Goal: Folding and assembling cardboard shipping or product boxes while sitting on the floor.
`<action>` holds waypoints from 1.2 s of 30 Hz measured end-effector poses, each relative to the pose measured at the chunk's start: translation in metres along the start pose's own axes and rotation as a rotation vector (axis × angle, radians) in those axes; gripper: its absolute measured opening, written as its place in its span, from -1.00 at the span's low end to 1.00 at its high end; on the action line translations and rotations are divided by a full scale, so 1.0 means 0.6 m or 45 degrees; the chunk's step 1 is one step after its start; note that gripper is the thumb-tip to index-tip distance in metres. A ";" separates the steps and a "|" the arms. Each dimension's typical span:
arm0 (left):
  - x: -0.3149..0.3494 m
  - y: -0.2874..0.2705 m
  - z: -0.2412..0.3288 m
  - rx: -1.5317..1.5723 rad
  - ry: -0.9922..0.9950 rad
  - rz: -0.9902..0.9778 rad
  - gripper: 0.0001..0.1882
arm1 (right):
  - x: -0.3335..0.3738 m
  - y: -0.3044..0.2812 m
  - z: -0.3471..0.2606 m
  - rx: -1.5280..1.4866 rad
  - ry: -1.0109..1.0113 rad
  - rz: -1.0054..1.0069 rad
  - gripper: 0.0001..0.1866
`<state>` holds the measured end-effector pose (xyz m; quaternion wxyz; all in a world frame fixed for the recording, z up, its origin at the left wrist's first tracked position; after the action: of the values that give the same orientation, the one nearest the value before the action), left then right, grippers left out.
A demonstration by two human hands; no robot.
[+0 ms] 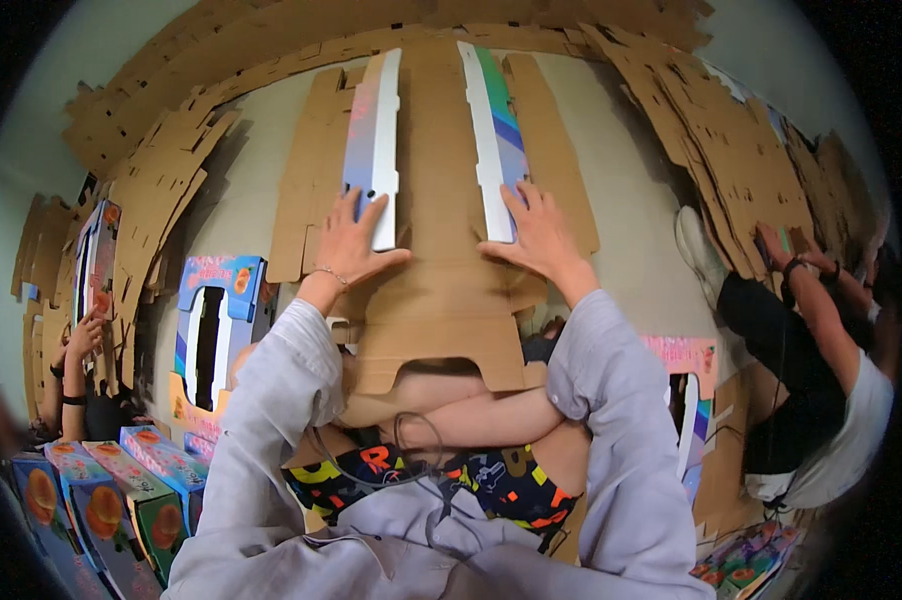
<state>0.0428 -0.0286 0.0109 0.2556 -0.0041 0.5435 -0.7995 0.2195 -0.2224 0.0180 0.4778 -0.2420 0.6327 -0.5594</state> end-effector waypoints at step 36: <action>-0.090 0.043 -0.301 1.438 -0.606 0.128 -0.29 | -0.064 0.158 0.143 -0.828 0.621 -0.130 -0.26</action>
<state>0.0492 0.1430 -0.0709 0.3700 -0.0207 -0.0367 -0.9281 0.3325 -0.2066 -0.0513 0.1840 -0.2717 0.8585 -0.3941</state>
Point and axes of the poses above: each hand's wrist, its own x-axis away from the middle knuckle, its own y-axis out of the palm, z = x × y, the point moved 6 cm from there along -x, towards the middle knuckle, and after that the axes turned 15 degrees about x, right-handed, at the moved point
